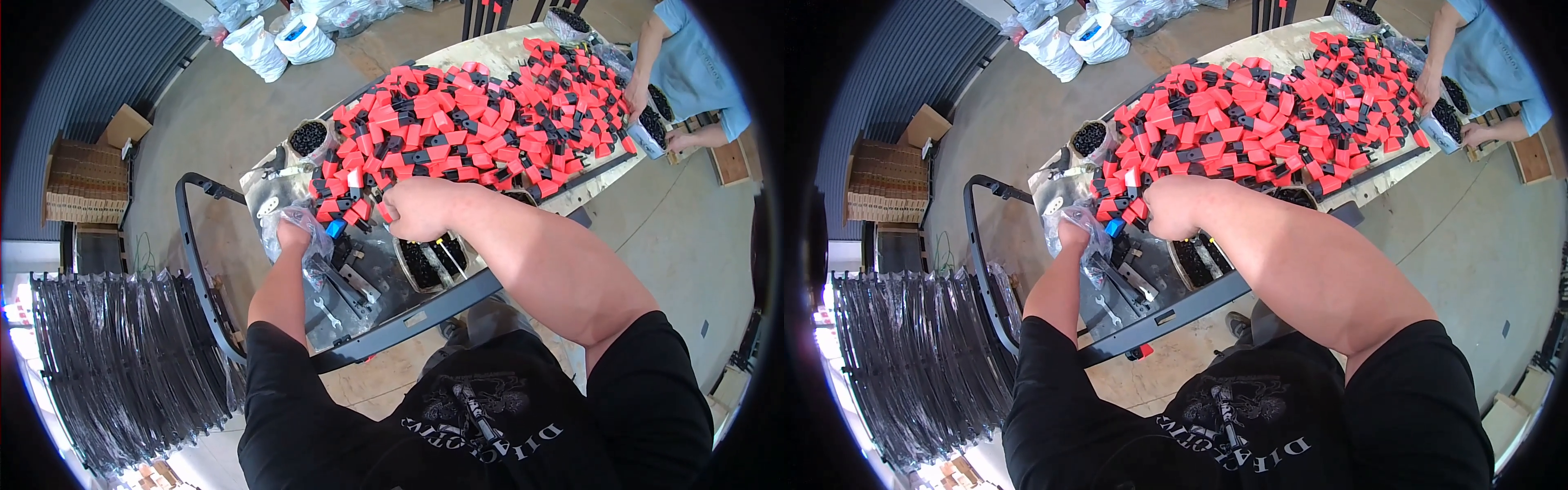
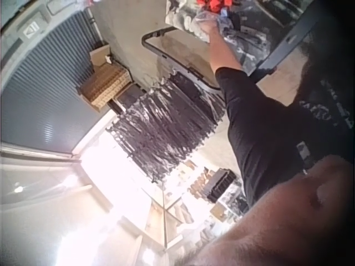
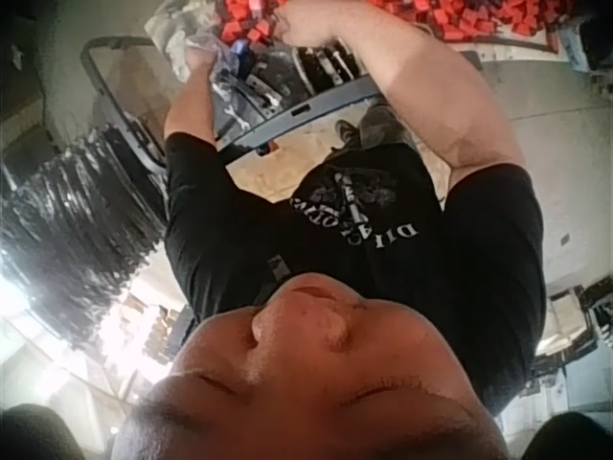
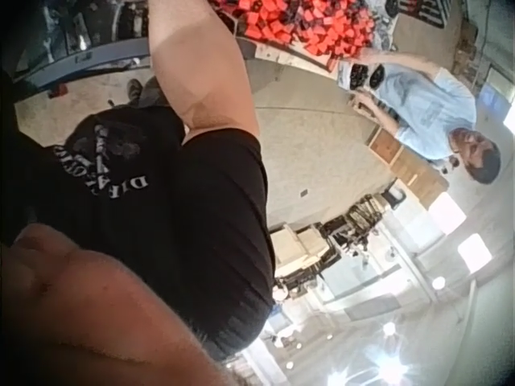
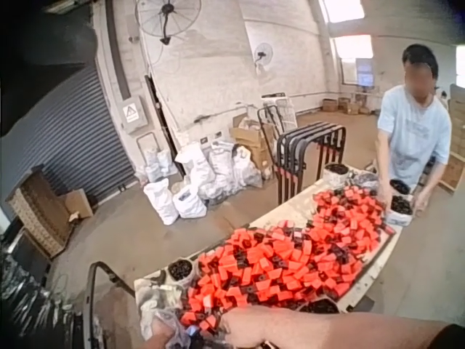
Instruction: Assembling plastic components onto metal frames in a manufacturing setting.
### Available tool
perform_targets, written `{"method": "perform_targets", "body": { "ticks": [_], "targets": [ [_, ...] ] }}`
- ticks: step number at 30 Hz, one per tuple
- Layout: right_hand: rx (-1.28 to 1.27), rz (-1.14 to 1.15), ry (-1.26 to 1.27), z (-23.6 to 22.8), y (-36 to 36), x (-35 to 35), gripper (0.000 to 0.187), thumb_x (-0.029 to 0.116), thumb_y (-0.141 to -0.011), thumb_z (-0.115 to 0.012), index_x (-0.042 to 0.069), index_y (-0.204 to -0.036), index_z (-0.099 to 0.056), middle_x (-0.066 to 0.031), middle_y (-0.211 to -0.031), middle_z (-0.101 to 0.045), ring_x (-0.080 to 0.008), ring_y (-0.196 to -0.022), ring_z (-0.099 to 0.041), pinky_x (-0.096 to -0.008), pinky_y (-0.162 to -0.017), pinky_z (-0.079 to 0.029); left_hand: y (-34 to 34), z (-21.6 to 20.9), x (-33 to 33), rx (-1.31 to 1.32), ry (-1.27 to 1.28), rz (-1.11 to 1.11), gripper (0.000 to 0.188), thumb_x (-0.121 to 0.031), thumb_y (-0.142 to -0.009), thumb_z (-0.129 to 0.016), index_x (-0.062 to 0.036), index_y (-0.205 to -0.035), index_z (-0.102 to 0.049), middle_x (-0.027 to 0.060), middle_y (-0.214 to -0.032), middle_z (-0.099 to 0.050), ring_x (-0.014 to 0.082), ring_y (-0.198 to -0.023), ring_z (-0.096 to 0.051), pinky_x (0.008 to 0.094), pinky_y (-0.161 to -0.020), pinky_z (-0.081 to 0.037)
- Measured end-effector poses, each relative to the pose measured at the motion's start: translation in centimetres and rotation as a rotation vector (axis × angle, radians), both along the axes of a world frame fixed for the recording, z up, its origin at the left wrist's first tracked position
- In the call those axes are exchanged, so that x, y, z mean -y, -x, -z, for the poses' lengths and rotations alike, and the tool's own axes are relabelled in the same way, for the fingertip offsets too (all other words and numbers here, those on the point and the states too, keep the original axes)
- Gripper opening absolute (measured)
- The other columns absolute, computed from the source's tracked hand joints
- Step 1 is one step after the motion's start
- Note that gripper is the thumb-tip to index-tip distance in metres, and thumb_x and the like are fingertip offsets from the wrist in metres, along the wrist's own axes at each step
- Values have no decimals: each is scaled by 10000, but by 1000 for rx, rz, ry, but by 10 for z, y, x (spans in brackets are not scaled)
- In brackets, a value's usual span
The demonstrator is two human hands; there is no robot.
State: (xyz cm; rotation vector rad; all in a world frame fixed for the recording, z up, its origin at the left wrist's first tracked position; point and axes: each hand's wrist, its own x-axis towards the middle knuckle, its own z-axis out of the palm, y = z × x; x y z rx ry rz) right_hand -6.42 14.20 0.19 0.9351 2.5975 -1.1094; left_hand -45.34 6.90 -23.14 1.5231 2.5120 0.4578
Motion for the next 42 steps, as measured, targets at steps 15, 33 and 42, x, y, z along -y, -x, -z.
{"method": "perform_targets", "body": {
  "ticks": [15,33,42],
  "targets": [
    [4,-3,23,-12,1,0,350,246,-825,-622,-6,-1039,-738,-237,-1037,-718,-371,-987,-698,-446,-866,-547,-35,-81,45,-47,232,-104,290,-208,-820,-711,-33,-1051,-715,222,-1076,-721,378,-1039,-689,466,-924,-534],
    [0,-14,-115,6,-5,-8,362,321,-839,-648,22,-1006,-765,-226,-1023,-729,-347,-954,-712,-439,-862,-545,-257,-330,179,313,-330,498,275,-21,-885,-716,-65,-1156,-706,83,-957,-571,199,-779,-596,310,-683,-500],
    [22,-21,-70,0,-1,-9,363,309,-824,-719,-2,-1011,-728,-209,-1004,-735,-328,-955,-709,-427,-856,-549,-289,-304,185,371,-311,438,299,-17,-853,-758,-32,-1121,-626,109,-936,-613,220,-712,-631,323,-648,-533]
  ]
}}
